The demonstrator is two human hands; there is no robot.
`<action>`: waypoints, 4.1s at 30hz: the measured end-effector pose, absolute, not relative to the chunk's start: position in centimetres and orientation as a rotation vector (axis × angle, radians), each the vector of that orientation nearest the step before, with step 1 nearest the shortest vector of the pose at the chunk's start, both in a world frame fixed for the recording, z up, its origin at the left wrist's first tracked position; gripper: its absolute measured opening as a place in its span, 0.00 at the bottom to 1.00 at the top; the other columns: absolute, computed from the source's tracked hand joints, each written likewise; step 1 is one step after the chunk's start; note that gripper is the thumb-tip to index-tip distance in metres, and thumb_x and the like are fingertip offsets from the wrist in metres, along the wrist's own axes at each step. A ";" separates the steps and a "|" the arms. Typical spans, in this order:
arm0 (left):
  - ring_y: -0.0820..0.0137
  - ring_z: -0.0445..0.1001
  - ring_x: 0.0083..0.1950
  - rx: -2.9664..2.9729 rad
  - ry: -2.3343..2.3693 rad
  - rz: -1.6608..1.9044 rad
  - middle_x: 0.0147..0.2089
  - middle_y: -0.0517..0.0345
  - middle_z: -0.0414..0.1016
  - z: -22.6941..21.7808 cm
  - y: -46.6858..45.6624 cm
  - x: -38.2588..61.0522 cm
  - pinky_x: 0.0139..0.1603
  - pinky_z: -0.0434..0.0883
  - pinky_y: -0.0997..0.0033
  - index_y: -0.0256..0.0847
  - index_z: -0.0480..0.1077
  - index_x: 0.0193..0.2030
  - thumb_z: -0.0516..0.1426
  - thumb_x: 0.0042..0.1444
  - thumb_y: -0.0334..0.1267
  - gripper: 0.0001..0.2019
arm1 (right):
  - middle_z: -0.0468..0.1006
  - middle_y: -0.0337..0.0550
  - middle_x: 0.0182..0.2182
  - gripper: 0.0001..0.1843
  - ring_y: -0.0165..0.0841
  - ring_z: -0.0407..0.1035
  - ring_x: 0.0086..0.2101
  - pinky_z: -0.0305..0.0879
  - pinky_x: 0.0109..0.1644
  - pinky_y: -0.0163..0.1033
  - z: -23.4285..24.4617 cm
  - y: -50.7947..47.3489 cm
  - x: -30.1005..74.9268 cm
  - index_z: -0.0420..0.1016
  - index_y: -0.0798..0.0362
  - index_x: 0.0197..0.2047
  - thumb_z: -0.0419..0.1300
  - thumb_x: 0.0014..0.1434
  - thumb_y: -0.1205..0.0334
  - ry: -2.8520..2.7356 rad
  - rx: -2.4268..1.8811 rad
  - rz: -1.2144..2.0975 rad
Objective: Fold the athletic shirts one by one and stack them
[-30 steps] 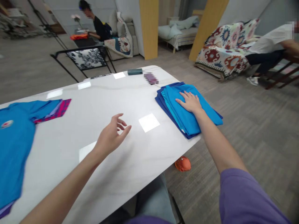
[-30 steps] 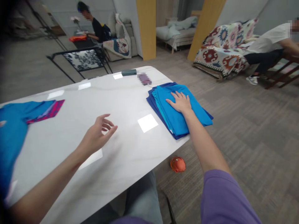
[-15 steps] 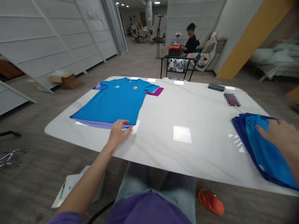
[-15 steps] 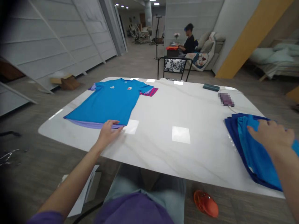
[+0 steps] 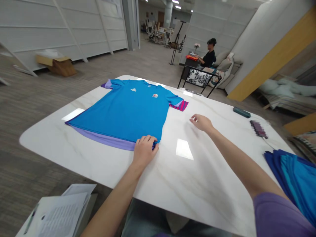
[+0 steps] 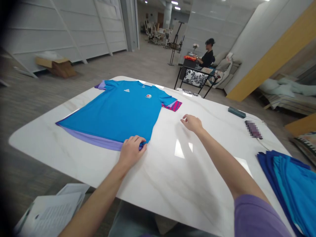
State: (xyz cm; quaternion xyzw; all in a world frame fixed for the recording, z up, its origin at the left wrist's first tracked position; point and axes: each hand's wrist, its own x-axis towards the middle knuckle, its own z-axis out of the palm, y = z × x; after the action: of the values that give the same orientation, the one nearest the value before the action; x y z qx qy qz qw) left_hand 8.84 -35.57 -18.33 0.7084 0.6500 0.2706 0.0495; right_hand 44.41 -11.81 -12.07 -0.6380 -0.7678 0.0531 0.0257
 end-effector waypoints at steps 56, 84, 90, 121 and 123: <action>0.51 0.73 0.78 2.364 1.177 0.822 0.76 0.41 0.76 -13.8 -33.6 32.3 0.81 0.68 0.45 0.42 0.74 0.73 0.52 0.82 0.54 0.25 | 0.72 0.65 0.77 0.35 0.64 0.68 0.74 0.63 0.77 0.74 -14.8 -36.5 78.5 0.74 0.49 0.74 0.55 0.75 0.37 -1.520 -2.435 -0.105; 0.43 0.39 0.93 2.448 1.651 0.233 0.93 0.57 0.45 -21.7 -3.8 34.6 0.91 0.41 0.30 0.52 0.52 0.92 0.42 0.74 0.74 0.48 | 0.42 0.44 0.90 0.53 0.66 0.38 0.85 0.37 0.84 0.86 -18.7 -16.0 76.0 0.45 0.40 0.92 0.42 0.75 0.20 -2.074 -2.306 0.165; 0.41 0.43 0.93 2.409 1.632 0.403 0.91 0.51 0.52 -21.3 -0.1 36.1 0.90 0.37 0.27 0.48 0.59 0.89 0.47 0.74 0.72 0.46 | 0.47 0.51 0.89 0.53 0.65 0.41 0.85 0.31 0.84 0.85 -18.3 -9.9 76.9 0.49 0.48 0.91 0.41 0.77 0.23 -2.151 -2.264 0.103; 0.48 0.74 0.77 2.341 1.360 0.749 0.76 0.43 0.75 -18.4 -42.0 15.7 0.80 0.69 0.41 0.48 0.70 0.79 0.55 0.78 0.61 0.31 | 0.80 0.59 0.70 0.34 0.54 0.74 0.68 0.71 0.69 0.60 -13.6 -59.3 53.8 0.70 0.48 0.80 0.56 0.81 0.38 -2.150 -1.729 0.114; 0.51 0.80 0.67 2.219 1.503 0.901 0.68 0.42 0.80 -17.4 -36.4 15.2 0.74 0.74 0.46 0.45 0.74 0.72 0.60 0.75 0.57 0.28 | 0.84 0.55 0.61 0.28 0.49 0.79 0.58 0.72 0.59 0.54 -13.2 -59.8 47.4 0.77 0.48 0.71 0.62 0.79 0.39 -2.293 -1.534 0.227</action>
State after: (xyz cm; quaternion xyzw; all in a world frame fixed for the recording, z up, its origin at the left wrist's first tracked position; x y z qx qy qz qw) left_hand 15.15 -36.42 -17.38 0.7752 0.5249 0.3148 0.1563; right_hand 47.38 -59.76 -13.21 -0.5446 -0.8140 0.0805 0.1856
